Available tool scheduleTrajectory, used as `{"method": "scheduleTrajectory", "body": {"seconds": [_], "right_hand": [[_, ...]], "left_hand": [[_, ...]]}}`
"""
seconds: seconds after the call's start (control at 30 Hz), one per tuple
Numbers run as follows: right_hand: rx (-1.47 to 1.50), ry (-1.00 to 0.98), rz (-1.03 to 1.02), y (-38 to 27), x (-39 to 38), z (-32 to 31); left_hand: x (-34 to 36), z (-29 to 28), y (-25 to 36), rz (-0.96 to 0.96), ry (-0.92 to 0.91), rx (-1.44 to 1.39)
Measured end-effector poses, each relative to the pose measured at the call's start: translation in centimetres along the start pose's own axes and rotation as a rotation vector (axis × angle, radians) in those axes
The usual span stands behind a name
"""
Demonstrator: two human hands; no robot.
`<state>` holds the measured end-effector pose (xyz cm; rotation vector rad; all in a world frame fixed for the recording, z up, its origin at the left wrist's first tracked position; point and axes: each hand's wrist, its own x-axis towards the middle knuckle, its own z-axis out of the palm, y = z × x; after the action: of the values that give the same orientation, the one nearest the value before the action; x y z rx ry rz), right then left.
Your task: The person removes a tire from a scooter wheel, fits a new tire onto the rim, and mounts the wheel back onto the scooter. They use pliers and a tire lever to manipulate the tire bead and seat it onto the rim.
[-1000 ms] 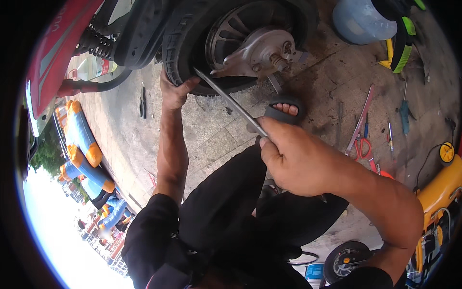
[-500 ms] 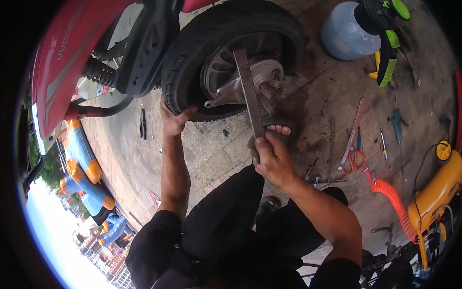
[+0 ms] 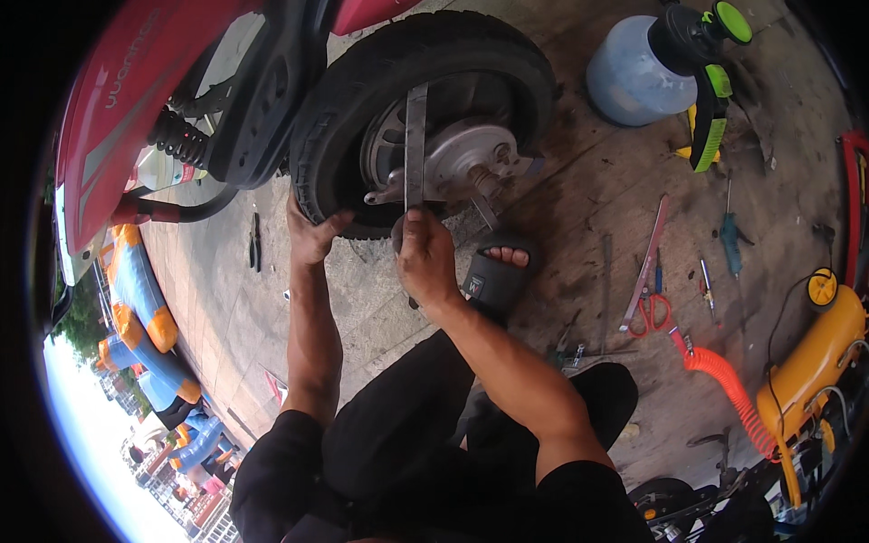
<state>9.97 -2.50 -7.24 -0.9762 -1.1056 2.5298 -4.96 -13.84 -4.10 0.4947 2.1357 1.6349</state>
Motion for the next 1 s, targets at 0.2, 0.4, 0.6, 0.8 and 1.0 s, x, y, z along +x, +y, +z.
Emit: {"method": "scheduleTrajectory", "body": {"seconds": [0.2, 0.4, 0.6, 0.8, 1.0], "right_hand": [[0.007, -0.008, -0.061, 1.0, 1.0, -0.9], [0.293, 0.05, 0.069, 1.0, 0.2, 2.6], [0.359, 0.045, 0.176, -0.7, -0.1, 5.1], [0.235, 0.162, 0.001, -0.1, 0.2, 5.8], [0.234, 0.092, -0.013, 1.6, 0.7, 3.5]], "left_hand": [[0.2, 0.3, 0.2, 0.017, 0.0, -0.01], [0.2, 0.3, 0.3, 0.018, -0.004, -0.029], [0.1, 0.2, 0.2, 0.008, -0.004, -0.044], [0.1, 0.3, 0.1, 0.01, 0.007, -0.065], [0.0, 0.1, 0.2, -0.006, -0.003, -0.069]]}}
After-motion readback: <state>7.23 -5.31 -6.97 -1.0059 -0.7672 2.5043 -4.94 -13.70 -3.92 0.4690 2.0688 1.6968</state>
